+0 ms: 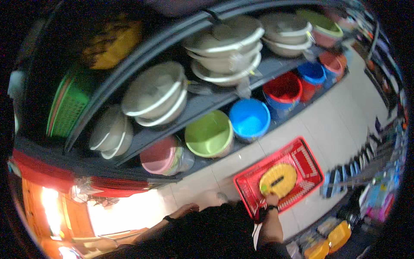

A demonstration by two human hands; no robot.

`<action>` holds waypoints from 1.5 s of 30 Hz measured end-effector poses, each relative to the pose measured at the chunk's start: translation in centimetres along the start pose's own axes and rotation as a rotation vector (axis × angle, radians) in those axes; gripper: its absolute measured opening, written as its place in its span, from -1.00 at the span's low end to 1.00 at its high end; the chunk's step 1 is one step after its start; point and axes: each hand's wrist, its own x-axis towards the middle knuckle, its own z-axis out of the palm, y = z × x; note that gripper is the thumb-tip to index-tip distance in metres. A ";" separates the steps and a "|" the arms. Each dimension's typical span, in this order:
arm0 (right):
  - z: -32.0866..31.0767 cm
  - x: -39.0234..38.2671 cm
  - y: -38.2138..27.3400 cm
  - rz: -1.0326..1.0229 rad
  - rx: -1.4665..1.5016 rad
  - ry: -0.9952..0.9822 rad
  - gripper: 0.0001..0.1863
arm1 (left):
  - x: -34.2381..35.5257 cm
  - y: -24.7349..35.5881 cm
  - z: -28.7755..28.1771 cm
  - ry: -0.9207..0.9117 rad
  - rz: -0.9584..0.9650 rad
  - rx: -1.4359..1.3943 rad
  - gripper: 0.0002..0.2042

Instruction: The person repeatedly picks up green, pink, and yellow plastic baskets from a shelf, places them into a red shopping basket on the floor, and then returns them to the shelf. The person handles the baskets one at a time, stacking them in the red basket before restacking them on the shelf.

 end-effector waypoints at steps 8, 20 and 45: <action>-9.7 -1.3 -12.4 0.109 0.812 -0.024 -0.77 | 2.1 -1.6 -1.3 -0.041 0.552 0.673 -0.77; -27.3 -10.2 -53.8 -1.067 0.414 0.035 -0.69 | 1.2 5.4 -3.1 0.241 0.753 0.492 -0.74; -37.7 -16.9 -90.9 -1.695 -0.044 0.531 -0.65 | 1.2 1.1 -8.2 0.334 0.498 0.355 -0.67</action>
